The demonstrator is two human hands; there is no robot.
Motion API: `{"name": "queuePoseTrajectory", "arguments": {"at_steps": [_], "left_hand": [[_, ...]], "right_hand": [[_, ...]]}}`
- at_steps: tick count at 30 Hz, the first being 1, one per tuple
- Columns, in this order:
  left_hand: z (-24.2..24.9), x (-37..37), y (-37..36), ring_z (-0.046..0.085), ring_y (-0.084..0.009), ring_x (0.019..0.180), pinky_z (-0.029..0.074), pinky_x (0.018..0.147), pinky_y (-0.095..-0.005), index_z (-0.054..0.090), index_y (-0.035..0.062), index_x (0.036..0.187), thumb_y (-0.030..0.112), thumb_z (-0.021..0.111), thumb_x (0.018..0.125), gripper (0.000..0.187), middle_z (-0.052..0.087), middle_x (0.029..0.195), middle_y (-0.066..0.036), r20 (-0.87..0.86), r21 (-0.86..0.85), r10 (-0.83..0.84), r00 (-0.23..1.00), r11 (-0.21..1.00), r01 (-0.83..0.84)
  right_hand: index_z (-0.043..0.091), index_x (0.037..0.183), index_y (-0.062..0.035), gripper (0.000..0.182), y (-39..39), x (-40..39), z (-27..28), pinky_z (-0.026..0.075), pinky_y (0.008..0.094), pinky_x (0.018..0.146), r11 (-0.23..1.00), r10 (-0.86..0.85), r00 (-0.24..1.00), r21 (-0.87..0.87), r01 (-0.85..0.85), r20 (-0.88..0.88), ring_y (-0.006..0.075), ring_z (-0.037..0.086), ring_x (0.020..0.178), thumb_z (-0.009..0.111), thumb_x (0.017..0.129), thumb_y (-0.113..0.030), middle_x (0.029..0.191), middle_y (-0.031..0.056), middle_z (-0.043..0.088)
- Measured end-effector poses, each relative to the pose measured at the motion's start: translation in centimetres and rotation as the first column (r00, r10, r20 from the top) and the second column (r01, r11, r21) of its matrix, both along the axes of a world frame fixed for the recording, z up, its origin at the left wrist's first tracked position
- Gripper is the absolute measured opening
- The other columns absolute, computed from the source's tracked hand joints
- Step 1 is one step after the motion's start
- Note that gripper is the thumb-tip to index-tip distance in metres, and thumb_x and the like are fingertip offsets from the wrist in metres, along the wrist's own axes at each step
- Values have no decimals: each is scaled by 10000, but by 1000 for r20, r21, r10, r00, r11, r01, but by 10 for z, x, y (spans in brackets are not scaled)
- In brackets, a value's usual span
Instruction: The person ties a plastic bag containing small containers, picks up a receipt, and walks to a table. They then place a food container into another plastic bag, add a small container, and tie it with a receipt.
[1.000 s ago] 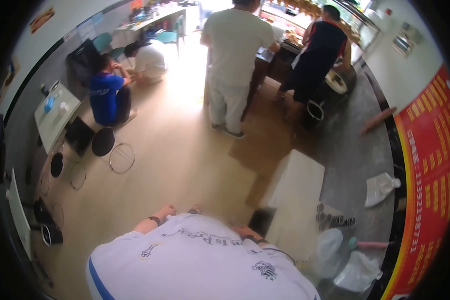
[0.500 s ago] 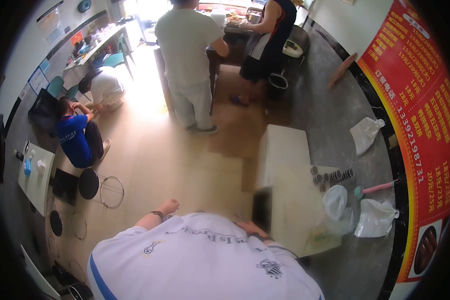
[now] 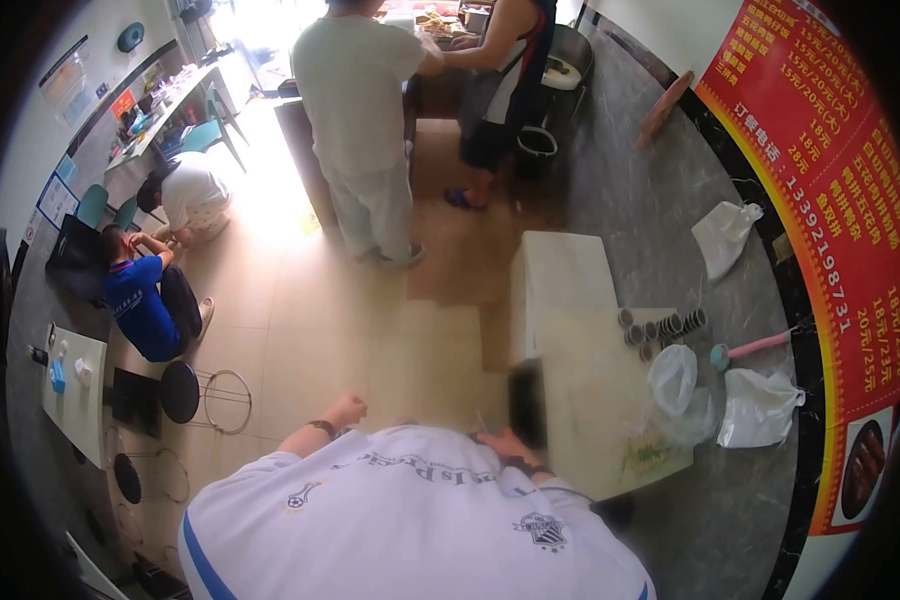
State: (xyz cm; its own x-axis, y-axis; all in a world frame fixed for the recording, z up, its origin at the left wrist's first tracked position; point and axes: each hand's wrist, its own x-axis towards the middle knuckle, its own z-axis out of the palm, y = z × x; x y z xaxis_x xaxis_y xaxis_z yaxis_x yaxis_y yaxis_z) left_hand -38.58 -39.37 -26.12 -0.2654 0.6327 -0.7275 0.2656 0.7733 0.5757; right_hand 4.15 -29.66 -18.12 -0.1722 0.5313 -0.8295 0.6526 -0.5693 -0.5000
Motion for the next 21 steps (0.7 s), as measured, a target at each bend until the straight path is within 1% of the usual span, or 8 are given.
{"name": "queuePoseTrajectory", "arguments": {"at_steps": [3,6,10,12,13,16,17,21], "left_hand": [[3,8,-6,694,-212,714,563,656,-340,694,-39,1003,161,599,837,276,731,833,-132,-40,-50,-6,999,999,3],[10,21,-4,695,-214,714,562,651,-340,689,-30,1027,169,602,840,286,735,862,-133,-30,-78,68,997,994,-70],[32,42,10,699,-213,738,563,674,-337,685,-18,1052,186,598,848,302,736,889,-133,-72,-69,77,994,994,-82],[50,53,20,705,-222,794,562,736,-341,689,-8,1052,199,591,853,303,738,897,-130,-59,-41,83,995,996,-86],[42,54,23,705,-222,794,562,736,-341,689,-8,1052,199,591,853,303,738,897,-130,-75,-51,83,994,995,-87],[34,60,27,706,-237,848,554,794,-345,687,-7,1054,204,589,854,307,739,897,-134,-97,27,40,994,999,-38],[40,66,32,705,-244,862,552,807,-352,689,-3,1051,209,590,852,307,739,898,-135,-111,26,52,992,998,-49],[61,80,45,705,-258,895,548,833,-363,693,7,1050,224,591,852,311,738,909,-145,-144,8,52,988,999,-52]], "right_hand": [[419,1402,44,969,15,12,-17,462,381,975,996,87,994,29,-89,59,307,566,1171,769,745,-575,1315,241,559],[403,1416,42,995,38,14,28,465,384,971,978,205,979,-23,-205,-15,302,563,1179,792,728,-563,1316,244,559],[412,1409,43,992,61,30,-7,471,389,959,992,129,991,4,-129,-25,299,563,1182,802,722,-557,1303,245,569],[417,1400,46,984,83,29,25,476,395,950,946,322,938,77,-314,-132,297,565,1176,795,726,-563,1282,245,583],[416,1399,47,979,89,35,8,476,399,948,815,554,832,225,-534,-35,295,571,1165,791,732,-563,1272,246,589],[412,1405,46,978,109,37,-26,479,399,945,860,492,854,249,-446,-167,300,585,1146,784,738,-565,1266,248,593],[396,1421,50,986,117,22,21,483,395,940,930,367,920,76,-359,-137,299,598,1129,778,746,-559,1267,245,596],[370,1444,53,999,123,32,-14,485,388,934,896,440,859,179,-405,-260,298,598,1137,770,761,-556,1285,248,587]]}}
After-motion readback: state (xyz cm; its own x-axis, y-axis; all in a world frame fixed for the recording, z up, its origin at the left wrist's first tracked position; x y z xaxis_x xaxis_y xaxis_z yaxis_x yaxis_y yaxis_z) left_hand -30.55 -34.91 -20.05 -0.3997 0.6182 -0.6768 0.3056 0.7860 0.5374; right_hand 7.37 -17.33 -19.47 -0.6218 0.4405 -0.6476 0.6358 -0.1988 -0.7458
